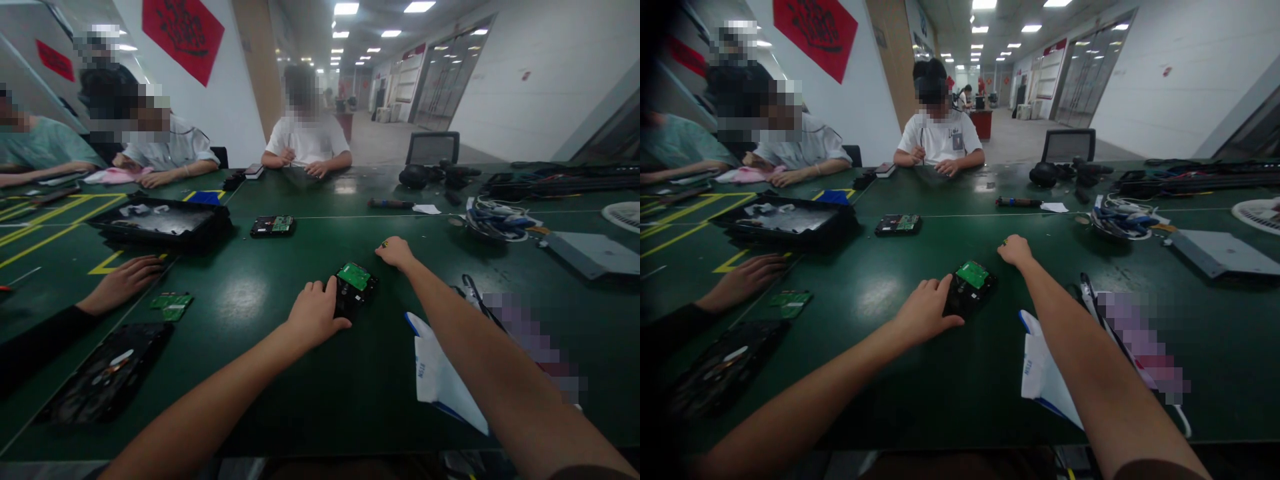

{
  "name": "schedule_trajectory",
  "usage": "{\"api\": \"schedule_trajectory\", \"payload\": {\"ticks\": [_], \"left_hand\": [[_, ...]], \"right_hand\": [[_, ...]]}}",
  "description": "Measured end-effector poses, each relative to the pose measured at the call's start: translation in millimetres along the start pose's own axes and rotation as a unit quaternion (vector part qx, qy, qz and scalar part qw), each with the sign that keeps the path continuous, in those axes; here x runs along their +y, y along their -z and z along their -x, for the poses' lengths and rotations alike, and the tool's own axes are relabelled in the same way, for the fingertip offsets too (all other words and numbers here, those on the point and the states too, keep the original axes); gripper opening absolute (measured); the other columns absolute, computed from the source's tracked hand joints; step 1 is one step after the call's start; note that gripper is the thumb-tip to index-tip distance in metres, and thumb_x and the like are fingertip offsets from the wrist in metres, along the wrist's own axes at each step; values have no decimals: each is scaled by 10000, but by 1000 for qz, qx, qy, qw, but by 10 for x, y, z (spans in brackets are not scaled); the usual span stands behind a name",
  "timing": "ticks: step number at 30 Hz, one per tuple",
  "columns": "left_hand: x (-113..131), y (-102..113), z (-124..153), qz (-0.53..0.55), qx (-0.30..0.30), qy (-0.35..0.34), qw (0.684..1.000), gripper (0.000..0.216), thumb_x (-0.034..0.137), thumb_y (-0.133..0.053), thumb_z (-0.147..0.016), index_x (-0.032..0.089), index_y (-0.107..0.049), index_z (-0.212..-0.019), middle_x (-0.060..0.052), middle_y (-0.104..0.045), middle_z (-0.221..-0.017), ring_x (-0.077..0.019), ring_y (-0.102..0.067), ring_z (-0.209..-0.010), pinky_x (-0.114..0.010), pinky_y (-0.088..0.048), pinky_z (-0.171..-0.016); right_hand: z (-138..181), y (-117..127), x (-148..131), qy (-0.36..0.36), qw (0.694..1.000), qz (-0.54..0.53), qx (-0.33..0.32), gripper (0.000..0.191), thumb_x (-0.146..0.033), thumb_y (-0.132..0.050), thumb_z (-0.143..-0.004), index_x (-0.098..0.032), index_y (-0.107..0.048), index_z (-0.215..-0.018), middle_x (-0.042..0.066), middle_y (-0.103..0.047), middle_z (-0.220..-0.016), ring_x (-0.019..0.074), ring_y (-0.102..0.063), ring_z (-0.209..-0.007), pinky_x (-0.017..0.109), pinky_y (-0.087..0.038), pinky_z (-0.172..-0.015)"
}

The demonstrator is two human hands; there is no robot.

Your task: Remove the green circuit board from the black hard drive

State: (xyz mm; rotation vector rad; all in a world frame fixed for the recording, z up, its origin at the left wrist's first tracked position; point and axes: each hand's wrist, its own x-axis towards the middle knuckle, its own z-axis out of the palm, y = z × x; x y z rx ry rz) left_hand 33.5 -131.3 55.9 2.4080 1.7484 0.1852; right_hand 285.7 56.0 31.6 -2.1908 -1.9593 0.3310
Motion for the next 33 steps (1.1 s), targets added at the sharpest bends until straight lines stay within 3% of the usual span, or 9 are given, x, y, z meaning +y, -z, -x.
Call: {"api": "schedule_trajectory", "payload": {"ticks": [8, 12, 14, 16, 19, 23, 28, 33], "left_hand": [[418, -154, 80, -37, 37, 45, 998, 850, 595, -722, -868, 83, -444, -1487, -260, -684, -1183, -402, -641, -1097, -470, -508, -900], [291, -5, -2, 5, 34, 45, 998, 611, 592, -597, -956, 111, -571, -1332, -207, -737, -1033, -359, -703, -965, -418, -527, -802], [93, 126, -143, 19, 44, 73, 996, 429, 515, -559, -997, 143, -645, -1193, -190, -752, -963, -350, -723, -880, -408, -526, -737], [-129, 246, -344, 75, 92, 81, 990, 303, 432, -591, -996, 176, -679, -1133, -163, -767, -952, -338, -735, -892, -406, -527, -756], [-359, 342, -668, 254, 170, 3, 952, 184, 322, -668, -956, 213, -703, -1101, -90, -786, -998, -262, -745, -932, -353, -538, -806], [-366, 338, -967, 411, 233, -56, 880, 161, 314, -698, -932, 192, -723, -1034, -58, -780, -921, -198, -738, -816, -308, -560, -748], [-240, 279, -1148, 442, 279, -94, 847, 114, 277, -740, -891, 192, -766, -962, -44, -783, -911, -177, -709, -795, -310, -565, -760], [-212, 163, -1197, 490, 284, -89, 819, 155, 327, -730, -896, 181, -765, -936, -43, -764, -891, -165, -678, -752, -279, -552, -660]], "right_hand": [[159, 254, -746, 144, 989, -28, -18, 245, -359, -687, -859, -130, -773, -844, 147, -768, -909, 243, -707, -907, 268, -446, -697], [356, 344, -974, 197, 973, -97, -64, 248, -410, -733, -841, -168, -744, -791, 22, -670, -654, 138, -602, -629, 238, -379, -546], [464, 392, -981, 190, 929, -277, -153, 258, -417, -751, -836, -167, -702, -793, -46, -502, -506, 91, -428, -462, 229, -279, -438], [555, 440, -950, 179, 866, -403, -236, 299, -409, -808, -789, -177, -627, -742, -96, -378, -455, 61, -301, -407, 212, -193, -388], [633, 493, -892, 158, 794, -498, -312, 338, -376, -830, -786, -185, -561, -714, -112, -350, -465, 35, -241, -394, 183, -136, -352], [642, 513, -827, 111, 723, -593, -337, 294, -274, -809, -832, -178, -542, -757, -107, -374, -535, 16, -254, -406, 137, -139, -330], [615, 493, -738, 58, 610, -697, -373, 162, -206, -682, -949, -174, -558, -850, -97, -396, -619, 0, -237, -404, 102, -175, -322], [624, 450, -688, 21, 558, -728, -398, 165, -220, -664, -978, -177, -552, -865, -106, -383, -612, -3, -235, -391, 92, -201, -316]]}}
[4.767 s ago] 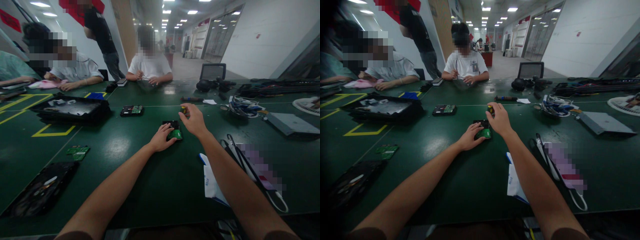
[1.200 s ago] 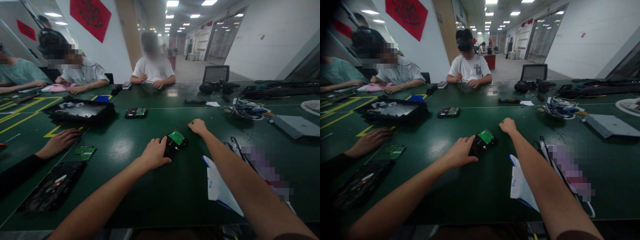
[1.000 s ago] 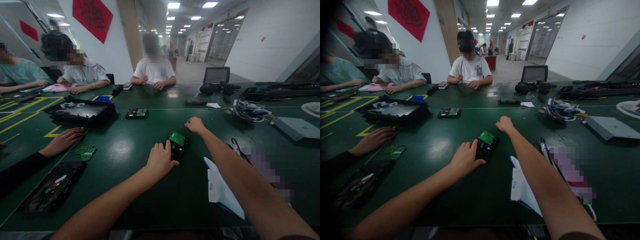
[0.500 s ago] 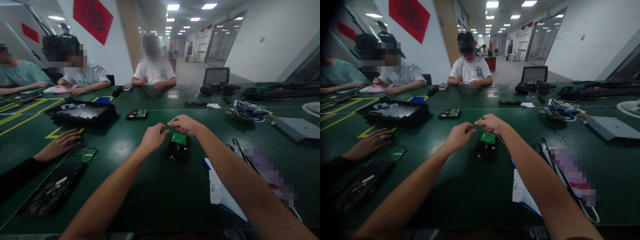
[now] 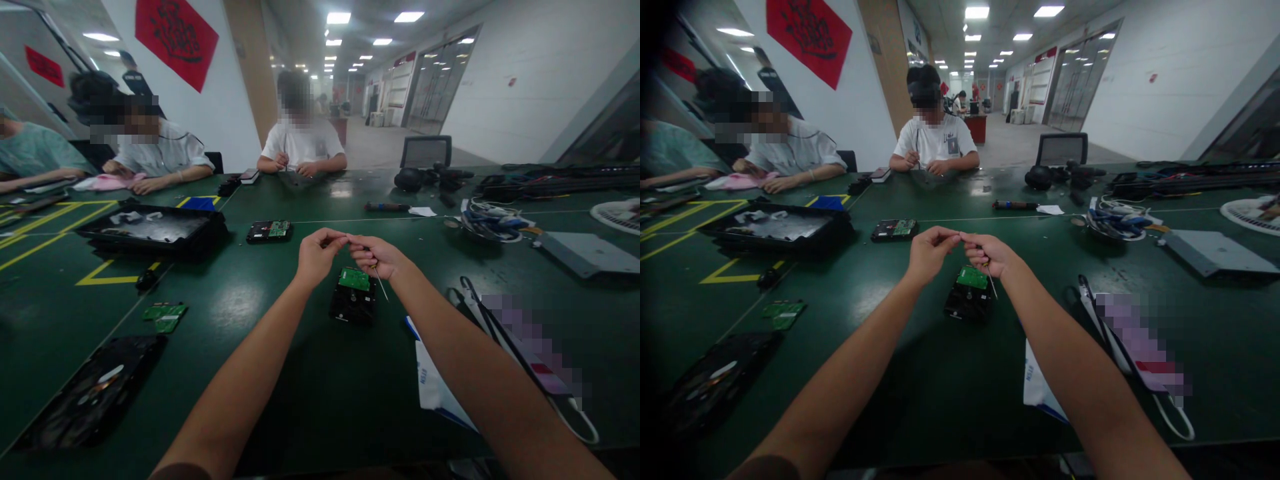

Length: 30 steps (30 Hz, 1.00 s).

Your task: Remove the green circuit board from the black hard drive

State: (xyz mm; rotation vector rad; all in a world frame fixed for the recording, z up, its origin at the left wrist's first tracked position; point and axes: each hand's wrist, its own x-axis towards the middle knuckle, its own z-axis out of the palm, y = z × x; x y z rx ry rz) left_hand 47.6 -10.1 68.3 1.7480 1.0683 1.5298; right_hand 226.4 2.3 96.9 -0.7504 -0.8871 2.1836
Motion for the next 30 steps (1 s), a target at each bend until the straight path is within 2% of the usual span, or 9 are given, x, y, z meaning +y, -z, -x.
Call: {"api": "schedule_trajectory", "payload": {"ticks": [3, 6, 10, 13, 19, 21, 24, 26, 30], "left_hand": [[-3, 0, 42, -20, 1, -5, 1000, 153, 324, -699, -921, 183, -757, -927, -30, -748, -866, -158, -664, -738, -268, -540, -648], [11, 29, 58, -97, 10, -40, 994, 139, 294, -663, -953, 196, -753, -916, -28, -749, -900, -161, -672, -802, -274, -535, -726], [-32, 78, 59, -192, -5, -99, 976, 143, 262, -631, -977, 199, -748, -923, -44, -747, -956, -170, -673, -881, -275, -515, -775], [-77, 102, 69, -244, -31, -109, 963, 150, 249, -608, -985, 194, -744, -955, -61, -730, -969, -180, -668, -891, -284, -508, -787], [-95, 142, 65, -259, -52, -103, 959, 152, 283, -611, -970, 197, -736, -955, -61, -725, -960, -177, -663, -848, -287, -511, -781], [-128, 177, 45, -242, -76, -103, 962, 140, 278, -620, -958, 197, -732, -937, -49, -733, -935, -174, -662, -837, -282, -507, -760], [-210, 232, 20, -247, -159, -81, 953, 128, 267, -627, -947, 201, -733, -917, -34, -742, -906, -176, -663, -824, -288, -504, -758], [-261, 247, 19, -274, -211, -66, 936, 129, 256, -621, -948, 199, -733, -919, -37, -741, -904, -184, -663, -830, -302, -503, -780], [-313, 209, 48, -344, -273, -44, 897, 138, 250, -606, -960, 209, -737, -967, -61, -727, -977, -214, -669, -928, -328, -504, -837]], "right_hand": [[-13, -4, 31, 4, 1000, -16, 9, 185, -225, -675, -976, -176, -546, -853, -109, -386, -600, -2, -241, -392, 88, -200, -314], [-49, -28, 62, 14, 999, -9, 30, 172, -217, -647, -992, -164, -562, -852, -105, -400, -592, -3, -251, -389, 89, -196, -315], [-121, -61, 124, 57, 992, 21, 107, 223, -153, -632, -979, -167, -537, -777, -88, -434, -584, -2, -274, -389, 96, -194, -314], [-163, -71, 177, 94, 982, 49, 157, 226, -134, -674, -939, -163, -546, -755, -75, -458, -587, 3, -300, -390, 109, -192, -310], [-126, -8, 182, 99, 983, 66, 137, 159, -259, -693, -956, -124, -659, -880, -54, -493, -618, 16, -354, -402, 118, -222, -303], [-92, 98, 143, 111, 981, 52, 152, 160, -267, -682, -966, -115, -671, -919, -51, -497, -619, 17, -369, -405, 112, -229, -299], [-28, 375, 86, 121, 975, -32, 184, 119, -251, -662, -974, -137, -649, -944, -60, -486, -604, 19, -363, -393, 101, -249, -296], [18, 593, 80, 111, 967, -144, 176, 99, -244, -619, -990, -151, -622, -955, -68, -468, -597, 24, -374, -391, 94, -281, -304], [76, 916, 156, 124, 959, -182, 176, 130, -281, -524, -1030, -189, -580, -959, -80, -442, -593, 31, -376, -391, 78, -310, -315]]}}
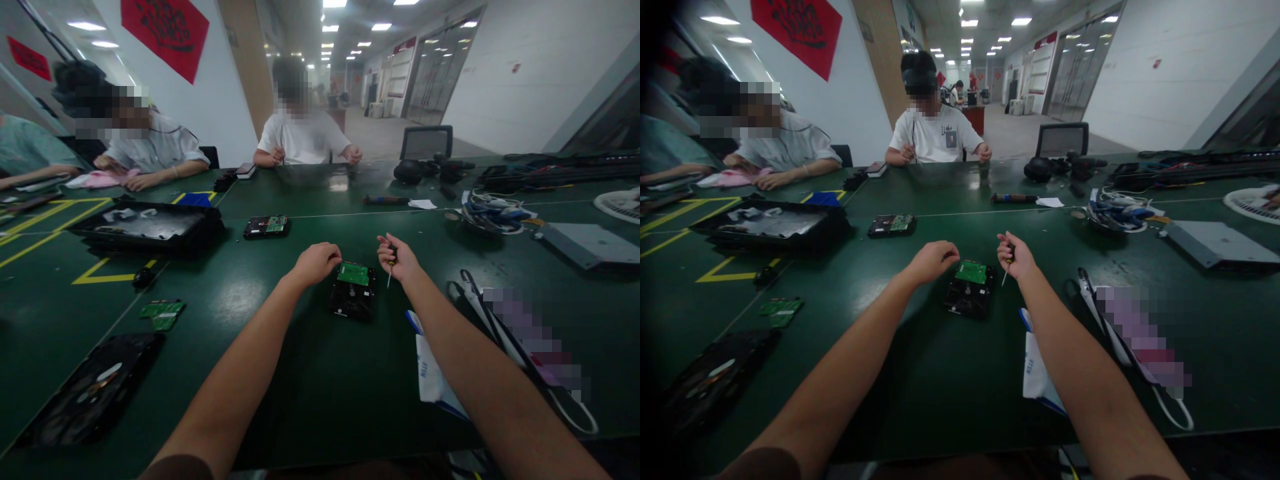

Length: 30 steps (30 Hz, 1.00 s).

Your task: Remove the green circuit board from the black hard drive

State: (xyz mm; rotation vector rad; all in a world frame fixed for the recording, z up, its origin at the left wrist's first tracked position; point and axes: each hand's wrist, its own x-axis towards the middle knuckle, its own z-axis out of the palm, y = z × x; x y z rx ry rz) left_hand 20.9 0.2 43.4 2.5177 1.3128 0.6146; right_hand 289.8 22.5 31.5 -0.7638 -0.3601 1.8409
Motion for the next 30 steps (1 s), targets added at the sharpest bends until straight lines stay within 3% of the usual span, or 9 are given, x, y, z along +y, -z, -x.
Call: {"api": "schedule_trajectory", "payload": {"ticks": [5, 13, 30], "left_hand": [[58, -53, 3, -49, -31, 27, 998, 174, 267, -575, -990, 244, -747, -1002, -69, -713, -1060, -236, -674, -978, -335, -504, -831], [134, -53, 6, -98, -36, 35, 994, 215, 294, -536, -1015, 267, -748, -1043, -61, -699, -1102, -245, -672, -981, -322, -491, -778], [93, -86, -2, -79, -37, 21, 996, 213, 285, -565, -992, 270, -774, -1031, -61, -721, -1068, -236, -676, -980, -316, -504, -826]], "right_hand": [[-40, 138, 40, -12, 998, -47, -40, 115, -287, -528, -1028, -190, -588, -1014, -79, -445, -614, 41, -397, -408, 86, -328, -317], [-31, 163, 65, 6, 998, -40, -49, 79, -289, -586, -995, -213, -581, -1014, -79, -456, -616, 43, -399, -415, 88, -325, -320], [-32, 175, 80, 10, 996, -60, -59, 129, -287, -520, -1036, -181, -592, -1021, -71, -474, -624, 34, -422, -414, 96, -340, -331]]}}
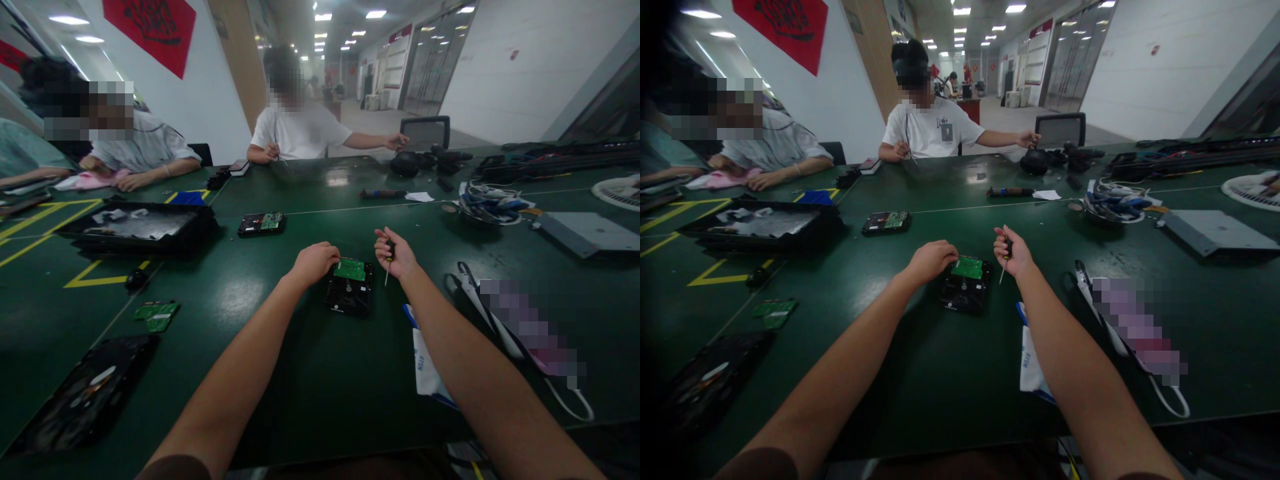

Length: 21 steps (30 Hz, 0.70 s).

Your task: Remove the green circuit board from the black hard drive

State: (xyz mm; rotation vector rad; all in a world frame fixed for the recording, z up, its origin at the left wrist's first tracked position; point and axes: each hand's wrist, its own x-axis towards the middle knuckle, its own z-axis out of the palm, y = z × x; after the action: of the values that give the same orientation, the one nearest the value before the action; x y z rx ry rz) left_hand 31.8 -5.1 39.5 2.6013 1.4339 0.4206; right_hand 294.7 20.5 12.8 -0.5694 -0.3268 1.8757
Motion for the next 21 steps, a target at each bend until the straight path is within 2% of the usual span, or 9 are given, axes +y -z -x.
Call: {"api": "schedule_trajectory", "payload": {"ticks": [8, 21], "left_hand": [[-115, -39, -37, 74, 44, 9, 996, 181, 260, -591, -978, 217, -766, -976, -57, -756, -981, -223, -685, -956, -324, -513, -886], [-106, -173, -64, 68, 30, -16, 997, 150, 238, -597, -952, 203, -741, -965, -68, -726, -961, -227, -665, -896, -333, -507, -826]], "right_hand": [[-7, 4, 7, 1, 1000, -18, 8, 68, -262, -562, -1014, -199, -587, -1014, -73, -482, -621, 42, -430, -410, 104, -344, -314], [-23, 19, 12, 4, 1000, -20, 6, 90, -264, -537, -1032, -190, -588, -1033, -73, -492, -622, 42, -431, -408, 112, -347, -311]]}}
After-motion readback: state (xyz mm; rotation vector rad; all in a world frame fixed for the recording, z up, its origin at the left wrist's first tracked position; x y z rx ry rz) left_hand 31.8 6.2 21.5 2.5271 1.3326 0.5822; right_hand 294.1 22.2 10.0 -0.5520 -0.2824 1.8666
